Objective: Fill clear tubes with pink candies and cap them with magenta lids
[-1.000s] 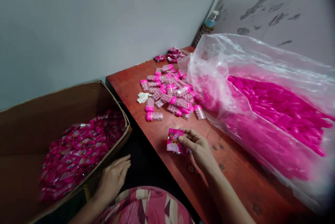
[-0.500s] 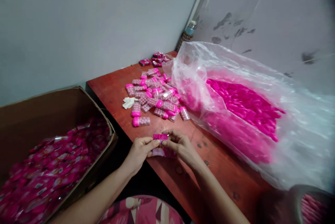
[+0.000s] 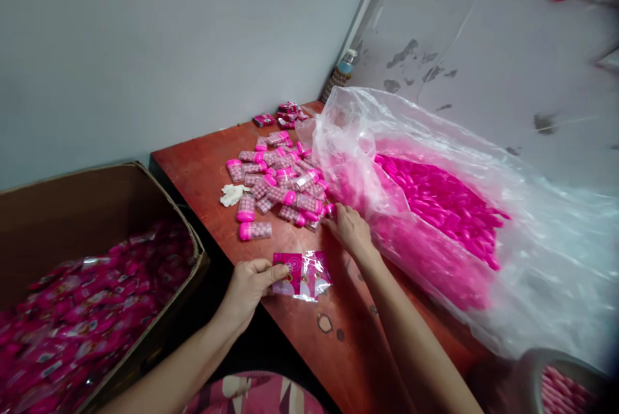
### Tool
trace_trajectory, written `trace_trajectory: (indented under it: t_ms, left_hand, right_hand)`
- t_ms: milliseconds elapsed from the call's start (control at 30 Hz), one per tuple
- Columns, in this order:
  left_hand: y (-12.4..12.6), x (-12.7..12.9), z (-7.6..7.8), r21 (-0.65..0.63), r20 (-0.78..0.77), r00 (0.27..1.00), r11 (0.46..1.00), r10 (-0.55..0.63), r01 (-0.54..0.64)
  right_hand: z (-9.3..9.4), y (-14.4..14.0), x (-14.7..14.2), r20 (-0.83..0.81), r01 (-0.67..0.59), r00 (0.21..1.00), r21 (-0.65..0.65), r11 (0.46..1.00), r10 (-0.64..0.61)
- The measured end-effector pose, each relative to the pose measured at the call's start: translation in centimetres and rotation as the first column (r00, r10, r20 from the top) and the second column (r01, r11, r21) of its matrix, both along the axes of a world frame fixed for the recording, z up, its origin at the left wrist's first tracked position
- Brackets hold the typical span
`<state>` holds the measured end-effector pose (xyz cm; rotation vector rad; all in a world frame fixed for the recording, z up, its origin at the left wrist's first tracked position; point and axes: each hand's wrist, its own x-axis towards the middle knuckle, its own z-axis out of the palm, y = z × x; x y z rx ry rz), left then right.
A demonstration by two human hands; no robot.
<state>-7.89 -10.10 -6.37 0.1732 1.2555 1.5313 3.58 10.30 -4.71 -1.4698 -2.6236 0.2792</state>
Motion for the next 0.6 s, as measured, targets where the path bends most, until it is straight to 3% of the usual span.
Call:
trace_trajectory:
  t_ms: [233, 333, 400, 467, 500, 533, 600]
  left_hand:
    - [0.0, -0.4, 0.7, 0.012, 0.073, 0.995, 0.997, 0.071, -0.072]
    - [0.5, -0.1, 0.5, 0.038, 0.106, 0.989, 0.993, 0.107, -0.111]
    - [1.1, 0.3, 0.4, 0.065, 0.109, 0.989, 0.992, 0.101, -0.108]
    - [1.6, 0.8, 0.3, 0.086, 0.115, 0.990, 0.992, 0.082, -0.092]
    - [1.8, 1.1, 0.3, 0.096, 0.119, 0.990, 0.992, 0.076, -0.088]
    - [1.9, 1.3, 0.3, 0.106, 0.119, 0.990, 0.991, 0.074, -0.087]
    - [1.9, 1.5, 0.3, 0.131, 0.111, 0.991, 0.988, 0.072, -0.087]
  right_hand:
    - [-0.2, 0.1, 1.6, -0.177, 0.033, 0.983, -0.078, 0.996, -0.047]
    - [0.5, -2.9, 2.6, -0.402, -0.017, 0.910, -0.279, 0.960, -0.101]
    - [0.9, -5.8, 2.6, -0.619, -0.163, 0.738, -0.551, 0.818, -0.270]
    - [1.2, -8.6, 2.1, -0.651, -0.303, 0.624, -0.711, 0.635, -0.431]
    - [1.2, -9.7, 1.7, -0.639, -0.337, 0.602, -0.747, 0.573, -0.479]
    - [1.1, -10.6, 1.3, -0.627, -0.352, 0.586, -0.767, 0.536, -0.513]
    - [0.8, -11.6, 0.7, -0.618, -0.349, 0.540, -0.782, 0.516, -0.571]
